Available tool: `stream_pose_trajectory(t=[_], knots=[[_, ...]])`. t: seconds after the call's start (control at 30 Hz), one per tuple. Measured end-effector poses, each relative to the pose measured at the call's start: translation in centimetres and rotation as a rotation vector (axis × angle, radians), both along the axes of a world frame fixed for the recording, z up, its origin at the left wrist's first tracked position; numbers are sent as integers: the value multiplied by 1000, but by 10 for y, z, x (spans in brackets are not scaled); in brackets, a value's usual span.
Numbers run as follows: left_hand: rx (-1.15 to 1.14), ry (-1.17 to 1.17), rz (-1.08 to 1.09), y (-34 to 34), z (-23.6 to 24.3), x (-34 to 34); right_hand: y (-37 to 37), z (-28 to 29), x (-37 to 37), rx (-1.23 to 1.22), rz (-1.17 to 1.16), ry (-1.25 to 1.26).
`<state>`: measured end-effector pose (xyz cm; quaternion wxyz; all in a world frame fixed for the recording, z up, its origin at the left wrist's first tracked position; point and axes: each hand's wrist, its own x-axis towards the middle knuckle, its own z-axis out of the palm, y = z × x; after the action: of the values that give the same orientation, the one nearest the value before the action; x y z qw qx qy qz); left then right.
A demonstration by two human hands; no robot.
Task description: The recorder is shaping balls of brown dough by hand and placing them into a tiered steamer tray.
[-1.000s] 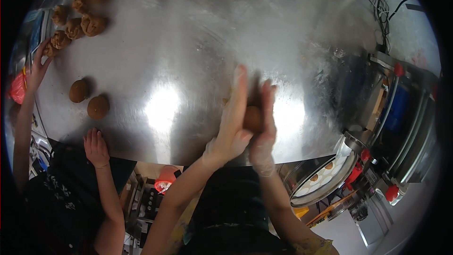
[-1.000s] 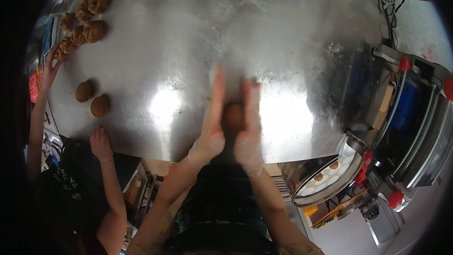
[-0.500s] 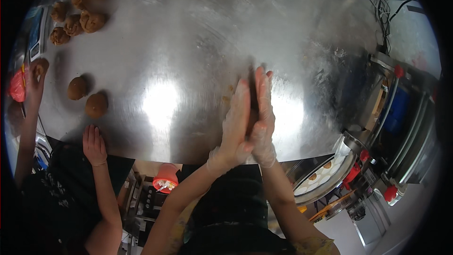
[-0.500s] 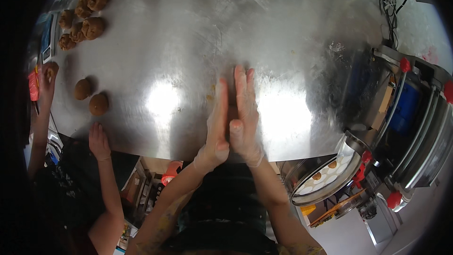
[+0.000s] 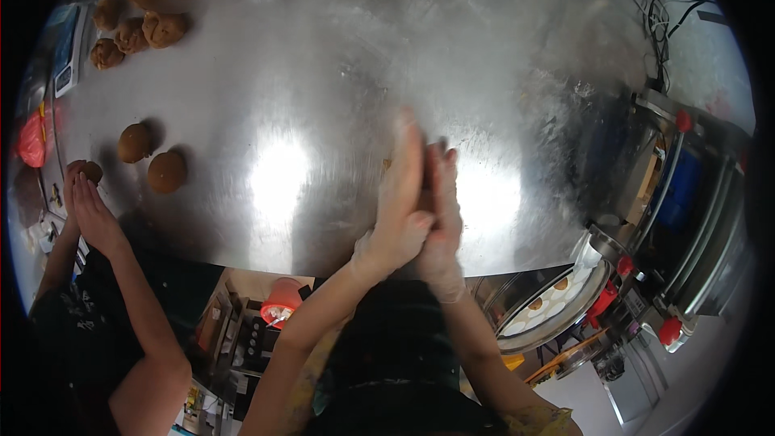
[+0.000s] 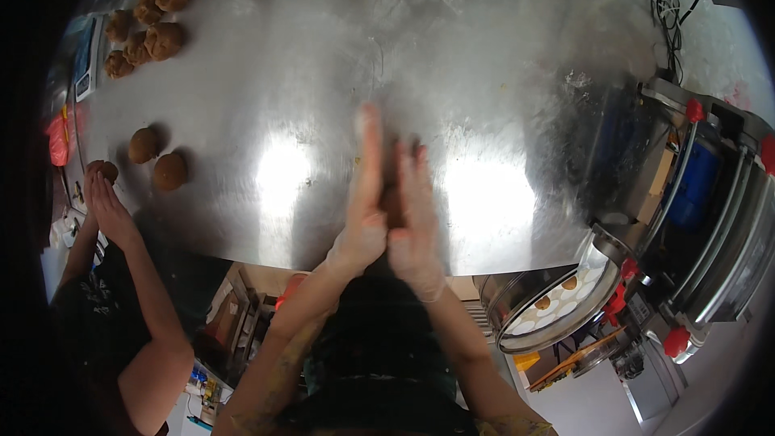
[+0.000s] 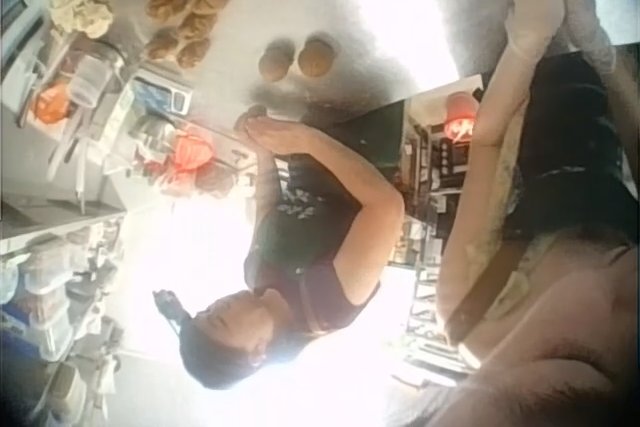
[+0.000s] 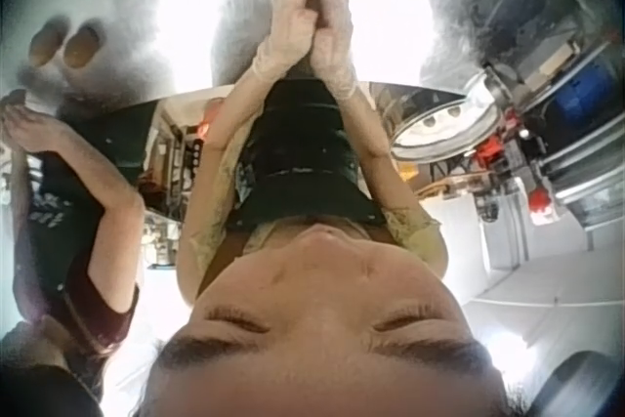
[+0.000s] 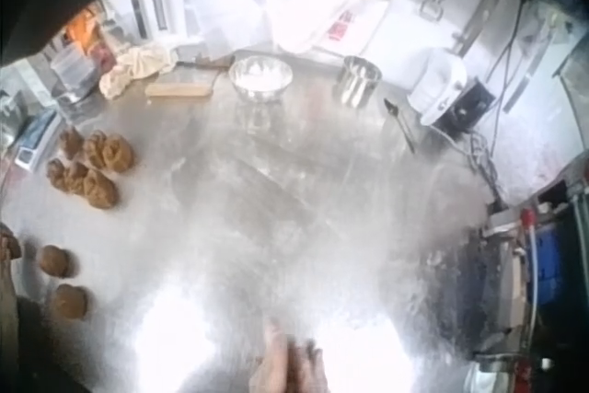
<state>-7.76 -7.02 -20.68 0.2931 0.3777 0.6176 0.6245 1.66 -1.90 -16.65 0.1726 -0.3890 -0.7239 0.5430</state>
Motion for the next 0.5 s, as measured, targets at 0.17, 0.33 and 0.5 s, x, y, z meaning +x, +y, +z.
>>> stream_pose_trajectory(t=[0.17,0.33,0.5], knots=[[-26,-104,-46,-21,33,20,24,16,-14,90,125,96],[-59,-39,-12,0,28,-2,-3,4,4,41,40,59],[-62,-98,-63,-24,38,20,16,-7,-3,135,121,117]])
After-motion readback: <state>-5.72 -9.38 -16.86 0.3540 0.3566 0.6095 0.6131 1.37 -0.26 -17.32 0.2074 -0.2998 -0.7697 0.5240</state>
